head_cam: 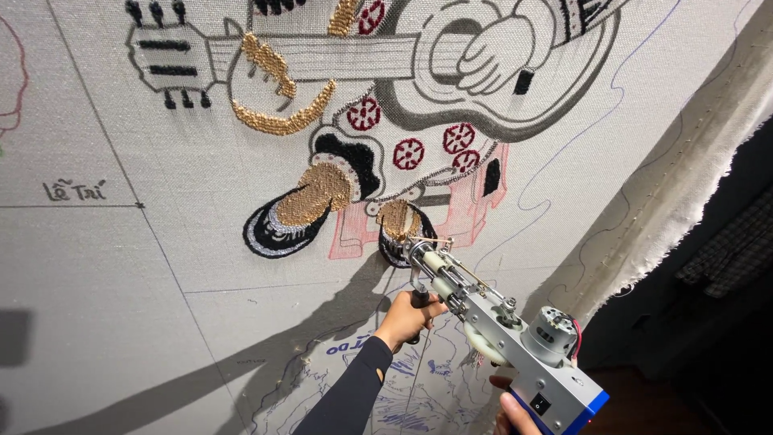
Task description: The person uses a tufting gun to create a pattern on a rug canvas held in a vertical frame.
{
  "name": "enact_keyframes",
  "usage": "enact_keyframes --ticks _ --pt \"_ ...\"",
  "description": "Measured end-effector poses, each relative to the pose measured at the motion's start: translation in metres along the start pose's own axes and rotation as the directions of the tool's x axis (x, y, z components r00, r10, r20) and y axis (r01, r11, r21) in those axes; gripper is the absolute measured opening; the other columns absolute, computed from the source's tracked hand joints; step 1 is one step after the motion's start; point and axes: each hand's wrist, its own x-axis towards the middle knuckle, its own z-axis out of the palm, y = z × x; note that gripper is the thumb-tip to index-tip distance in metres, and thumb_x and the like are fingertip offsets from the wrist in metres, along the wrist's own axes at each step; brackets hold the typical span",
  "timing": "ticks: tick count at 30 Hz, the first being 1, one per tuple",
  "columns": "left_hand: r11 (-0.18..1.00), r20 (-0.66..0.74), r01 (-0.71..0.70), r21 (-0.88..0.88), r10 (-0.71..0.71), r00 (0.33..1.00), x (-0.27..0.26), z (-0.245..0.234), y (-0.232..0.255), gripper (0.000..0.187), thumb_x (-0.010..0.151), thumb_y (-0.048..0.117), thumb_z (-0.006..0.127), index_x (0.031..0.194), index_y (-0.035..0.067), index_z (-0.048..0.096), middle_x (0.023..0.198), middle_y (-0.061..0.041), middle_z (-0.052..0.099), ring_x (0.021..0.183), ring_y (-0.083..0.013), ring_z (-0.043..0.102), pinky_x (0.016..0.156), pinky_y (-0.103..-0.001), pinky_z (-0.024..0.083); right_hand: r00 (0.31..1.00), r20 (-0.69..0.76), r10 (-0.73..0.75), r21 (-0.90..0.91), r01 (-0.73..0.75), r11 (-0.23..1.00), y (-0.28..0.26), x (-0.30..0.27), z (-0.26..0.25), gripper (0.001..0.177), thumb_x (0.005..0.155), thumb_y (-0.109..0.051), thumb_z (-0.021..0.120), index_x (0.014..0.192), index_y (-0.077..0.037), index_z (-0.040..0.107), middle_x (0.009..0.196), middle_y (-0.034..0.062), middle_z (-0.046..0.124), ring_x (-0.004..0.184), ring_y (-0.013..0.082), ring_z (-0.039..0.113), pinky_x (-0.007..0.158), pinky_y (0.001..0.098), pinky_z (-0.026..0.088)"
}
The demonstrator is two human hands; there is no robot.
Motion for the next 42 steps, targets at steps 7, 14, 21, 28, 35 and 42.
enact_keyframes --ticks 7,14,21,28,35,42 --pt "0.999 -0.014 0.008 -0.031 -0.008 1.000 0.002 -0.001 -0.004 0.021 0.084 0.016 0.083 0.089 0.005 0.066 0.077 -0.001 0.066 0.059 -0.0095 0.061 0.057 -0.026 0.051 0.999 0.024 -0.046 -0.011 0.046 0.999 0.014 0.036 -0.002 0.058 0.071 0.002 0.074 0.126 0.009 0.056 0.055 0.0137 0.056 0.039 0.0200 0.053 0.040 0.0369 0.046" --pt "0.996 -0.007 -0.020 -0.084 0.019 1.000 0.001 0.000 -0.006 0.018 0.083 0.013 0.082 0.087 0.006 0.066 0.078 0.000 0.066 0.058 -0.0091 0.060 0.056 -0.026 0.051 1.000 -0.012 -0.020 -0.038 0.019 0.999 0.011 0.034 -0.002 0.064 0.069 0.001 0.075 0.129 0.013 0.055 0.058 0.0172 0.058 0.039 0.0198 0.053 0.040 0.0373 0.045" --pt "0.995 -0.018 -0.002 -0.102 0.001 1.000 0.004 -0.002 -0.011 0.022 0.083 0.012 0.083 0.086 0.006 0.062 0.079 -0.001 0.067 0.057 -0.0089 0.059 0.054 -0.026 0.050 0.997 -0.059 -0.054 -0.065 0.051 0.997 0.010 0.033 0.002 0.067 0.067 0.001 0.074 0.130 0.010 0.052 0.058 0.0159 0.061 0.040 0.0185 0.054 0.042 0.0368 0.048" --pt "0.994 -0.076 -0.007 -0.109 -0.001 0.997 0.018 -0.003 -0.018 0.020 0.084 0.011 0.081 0.090 0.003 0.064 0.079 -0.002 0.067 0.057 -0.0085 0.058 0.053 -0.026 0.050 0.994 0.051 0.094 -0.013 -0.093 0.996 -0.003 0.021 0.019 0.040 0.074 -0.001 0.077 0.111 0.013 0.068 0.048 0.0118 0.049 0.036 0.0203 0.048 0.038 0.0349 0.038" --pt "0.995 -0.182 -0.093 -0.034 0.085 0.980 0.043 -0.010 -0.030 0.021 0.085 0.012 0.081 0.089 -0.003 0.068 0.077 -0.003 0.064 0.054 -0.0090 0.055 0.049 -0.027 0.045 0.998 0.065 0.002 -0.129 0.007 0.992 -0.036 0.005 0.066 0.036 0.074 -0.003 0.079 0.107 0.004 0.064 0.050 0.0112 0.053 0.031 0.0218 0.049 0.031 0.0364 0.038" --pt "0.997 -0.296 -0.081 -0.005 0.075 0.952 0.081 -0.027 -0.071 0.025 0.082 0.007 0.078 0.089 0.003 0.054 0.071 -0.003 0.063 0.051 -0.0119 0.058 0.045 -0.032 0.048 0.998 -0.056 0.028 -0.165 -0.037 0.986 -0.037 -0.006 0.095 0.047 0.073 -0.003 0.082 0.114 0.003 0.061 0.059 0.0105 0.061 0.033 0.0208 0.050 0.033 0.0360 0.039"
